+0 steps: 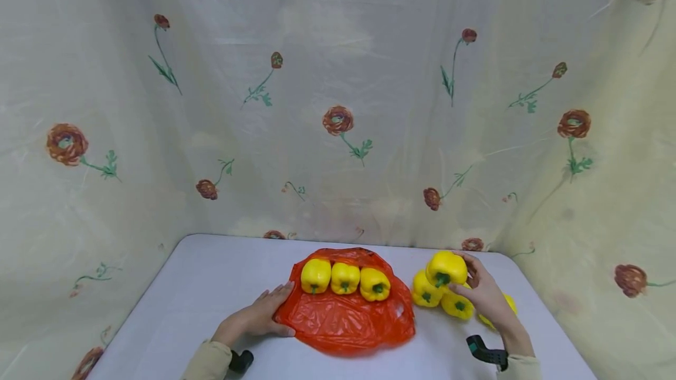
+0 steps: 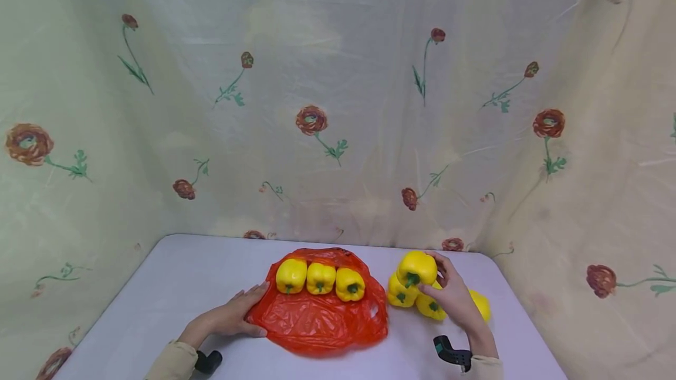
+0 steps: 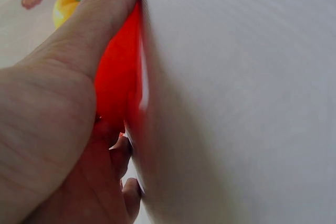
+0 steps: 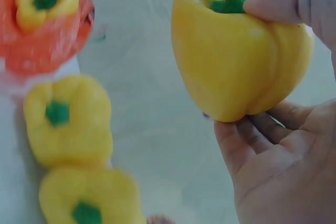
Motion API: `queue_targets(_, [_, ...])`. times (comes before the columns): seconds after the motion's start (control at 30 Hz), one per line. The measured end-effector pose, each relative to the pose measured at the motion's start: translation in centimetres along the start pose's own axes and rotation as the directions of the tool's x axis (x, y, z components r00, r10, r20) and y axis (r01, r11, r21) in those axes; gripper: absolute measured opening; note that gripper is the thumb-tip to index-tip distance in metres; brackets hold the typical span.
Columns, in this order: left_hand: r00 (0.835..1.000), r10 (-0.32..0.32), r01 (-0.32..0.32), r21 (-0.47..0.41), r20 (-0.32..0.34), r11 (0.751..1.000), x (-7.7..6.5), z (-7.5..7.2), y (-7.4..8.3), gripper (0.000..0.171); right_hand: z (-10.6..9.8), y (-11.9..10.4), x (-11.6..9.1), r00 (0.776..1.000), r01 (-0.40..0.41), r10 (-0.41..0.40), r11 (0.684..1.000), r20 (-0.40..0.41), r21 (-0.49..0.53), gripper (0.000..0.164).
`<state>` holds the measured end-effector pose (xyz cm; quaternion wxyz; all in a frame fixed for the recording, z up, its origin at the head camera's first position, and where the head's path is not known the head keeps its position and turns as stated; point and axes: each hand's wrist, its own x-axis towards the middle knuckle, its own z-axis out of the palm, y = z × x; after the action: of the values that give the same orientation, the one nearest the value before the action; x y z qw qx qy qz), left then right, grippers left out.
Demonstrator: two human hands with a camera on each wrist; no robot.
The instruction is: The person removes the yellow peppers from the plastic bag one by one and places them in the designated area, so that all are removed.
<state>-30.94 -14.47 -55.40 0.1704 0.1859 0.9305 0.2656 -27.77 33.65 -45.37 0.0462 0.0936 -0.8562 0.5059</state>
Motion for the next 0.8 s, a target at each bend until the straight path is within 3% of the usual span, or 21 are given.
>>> queue_targets(0.33, [1.0, -0.003, 0.003, -0.006, 0.001, 1.0, -0.2, -0.1, 0.0, 0.111, -4.1, 3.7, -1.9, 0.993, -0.113, 0.111, 0.993, -0.044, -0.028, 0.079])
queue_targets(0.8, [1.0, 0.001, -0.001, -0.012, 0.004, 1.0, -0.3, -0.1, 0.2, 0.11, -8.4, 8.2, -4.9, 0.962, -0.17, 0.171, 0.985, -0.211, 0.026, 0.077])
